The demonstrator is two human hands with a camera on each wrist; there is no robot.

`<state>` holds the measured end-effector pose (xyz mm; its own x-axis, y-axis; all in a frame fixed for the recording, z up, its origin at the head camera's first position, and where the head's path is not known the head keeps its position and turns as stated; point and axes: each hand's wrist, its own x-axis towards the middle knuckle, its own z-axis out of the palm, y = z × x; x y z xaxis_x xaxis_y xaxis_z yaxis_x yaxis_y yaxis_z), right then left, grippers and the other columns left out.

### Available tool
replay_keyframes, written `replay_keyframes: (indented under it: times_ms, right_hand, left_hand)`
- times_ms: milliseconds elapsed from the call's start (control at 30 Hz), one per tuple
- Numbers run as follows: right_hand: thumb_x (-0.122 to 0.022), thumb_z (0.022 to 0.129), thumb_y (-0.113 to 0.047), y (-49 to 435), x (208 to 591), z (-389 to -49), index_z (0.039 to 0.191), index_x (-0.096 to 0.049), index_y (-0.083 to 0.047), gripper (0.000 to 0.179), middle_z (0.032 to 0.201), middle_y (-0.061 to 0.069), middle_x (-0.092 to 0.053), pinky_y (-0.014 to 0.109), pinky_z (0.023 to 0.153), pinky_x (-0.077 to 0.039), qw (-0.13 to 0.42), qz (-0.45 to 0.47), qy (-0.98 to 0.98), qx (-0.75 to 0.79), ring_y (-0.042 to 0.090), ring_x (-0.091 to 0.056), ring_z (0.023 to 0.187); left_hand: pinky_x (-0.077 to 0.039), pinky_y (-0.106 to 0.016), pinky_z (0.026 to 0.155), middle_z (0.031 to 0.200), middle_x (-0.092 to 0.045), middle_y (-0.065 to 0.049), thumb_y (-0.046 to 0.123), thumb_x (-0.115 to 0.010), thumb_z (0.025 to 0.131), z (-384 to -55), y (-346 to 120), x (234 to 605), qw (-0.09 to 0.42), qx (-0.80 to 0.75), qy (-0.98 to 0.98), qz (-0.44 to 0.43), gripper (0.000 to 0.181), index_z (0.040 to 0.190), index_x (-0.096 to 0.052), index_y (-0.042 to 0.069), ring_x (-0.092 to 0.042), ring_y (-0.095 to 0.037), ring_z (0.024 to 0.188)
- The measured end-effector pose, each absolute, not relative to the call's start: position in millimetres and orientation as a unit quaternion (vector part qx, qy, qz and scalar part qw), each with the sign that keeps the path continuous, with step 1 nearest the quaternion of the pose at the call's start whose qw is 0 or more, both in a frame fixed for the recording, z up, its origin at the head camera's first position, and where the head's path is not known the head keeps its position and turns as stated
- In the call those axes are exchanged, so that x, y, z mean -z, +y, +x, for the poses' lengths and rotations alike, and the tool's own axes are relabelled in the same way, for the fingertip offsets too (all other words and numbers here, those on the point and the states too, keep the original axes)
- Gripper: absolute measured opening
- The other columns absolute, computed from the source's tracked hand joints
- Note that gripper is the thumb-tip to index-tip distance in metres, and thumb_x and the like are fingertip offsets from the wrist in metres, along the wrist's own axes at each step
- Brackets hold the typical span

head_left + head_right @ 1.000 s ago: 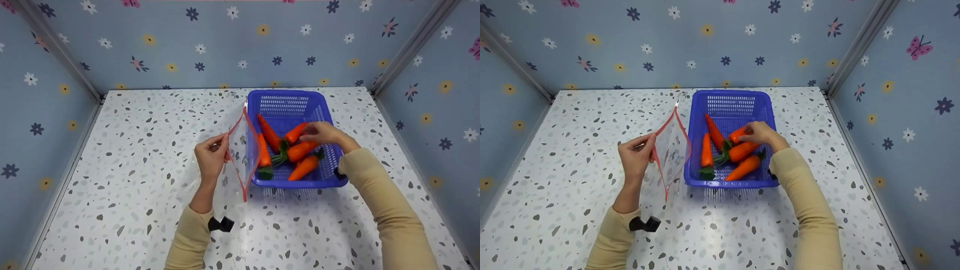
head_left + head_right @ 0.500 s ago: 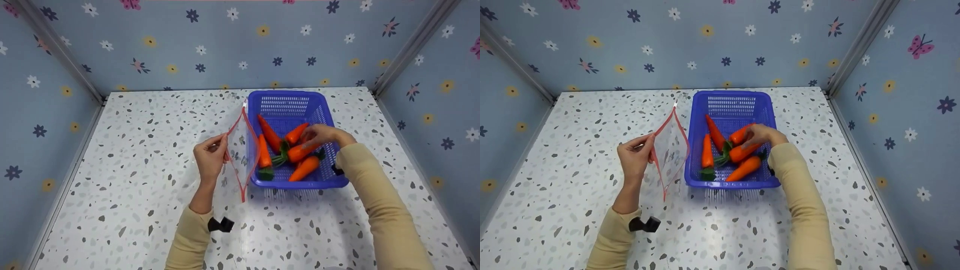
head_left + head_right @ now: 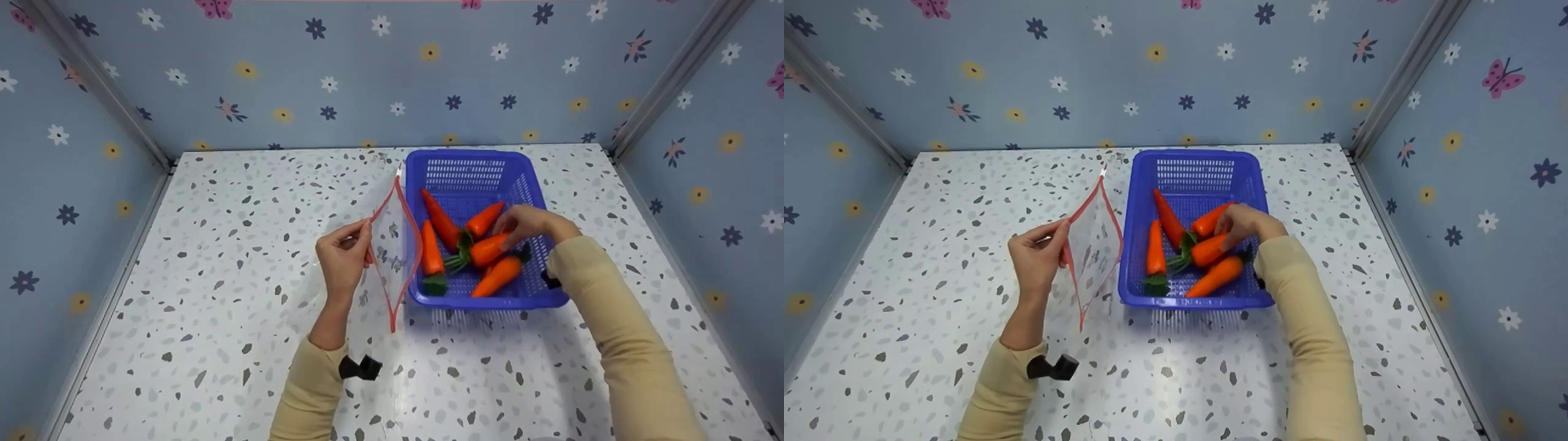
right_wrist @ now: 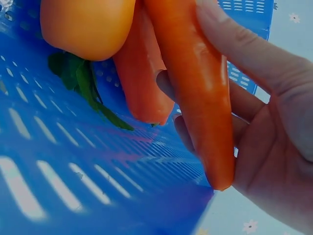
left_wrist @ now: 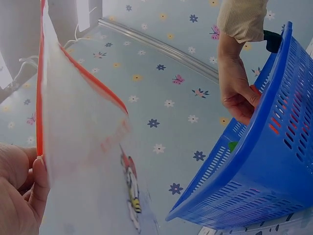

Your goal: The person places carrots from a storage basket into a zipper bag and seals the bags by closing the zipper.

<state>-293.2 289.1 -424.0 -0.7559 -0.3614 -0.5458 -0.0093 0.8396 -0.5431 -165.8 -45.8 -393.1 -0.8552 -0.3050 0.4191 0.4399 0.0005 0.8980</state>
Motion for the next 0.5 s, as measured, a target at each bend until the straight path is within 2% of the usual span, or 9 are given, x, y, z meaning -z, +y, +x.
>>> replay_keyframes:
  times_ms: [167, 267, 400, 500]
  right_hand:
    - [-0.072, 0.074, -0.019, 290, 419, -294, 0.099, -0.067, -0.014, 0.025, 0.1, 0.002, -0.062, 0.041, 0.088, -0.043, 0.312, -0.139, 0.899, 0.274, 0.021, -0.054, 0.092]
    - [-0.073, 0.073, -0.015, 292, 416, -298, 0.097, -0.067, -0.007, 0.027, 0.093, 0.007, -0.064, 0.038, 0.08, -0.049, 0.274, -0.22, 0.904, 0.245, 0.02, -0.057, 0.083]
    - [-0.075, 0.071, -0.014, 297, 410, -296, 0.096, -0.068, -0.004, 0.028, 0.091, 0.008, -0.065, 0.038, 0.076, -0.05, 0.235, -0.259, 0.907, 0.234, 0.02, -0.059, 0.08]
    - [-0.075, 0.071, -0.014, 301, 405, -292, 0.097, -0.068, -0.003, 0.029, 0.09, 0.009, -0.065, 0.039, 0.075, -0.051, 0.211, -0.27, 0.909, 0.238, 0.02, -0.059, 0.079]
  left_hand:
    - [-0.037, -0.017, 0.03, 0.06, -0.059, -0.017, -0.003, -0.06, 0.081, -172, -47, 402, 0.268, 0.699, -0.661, -0.05, 0.012, 0.086, -0.066, -0.012, -0.045, -0.008, 0.035]
    - [-0.037, -0.018, 0.03, 0.061, -0.06, -0.018, 0.0, -0.061, 0.08, -178, -47, 412, 0.273, 0.695, -0.664, -0.044, 0.013, 0.086, -0.068, -0.009, -0.045, -0.008, 0.035]
    - [-0.037, -0.018, 0.03, 0.062, -0.059, -0.022, 0.001, -0.062, 0.08, -180, -47, 415, 0.271, 0.698, -0.661, -0.04, 0.012, 0.086, -0.068, -0.008, -0.046, -0.008, 0.035]
    - [-0.037, -0.018, 0.03, 0.059, -0.059, -0.016, 0.0, -0.061, 0.081, -180, -48, 412, 0.263, 0.704, -0.658, -0.041, 0.012, 0.086, -0.068, -0.009, -0.045, -0.008, 0.034]
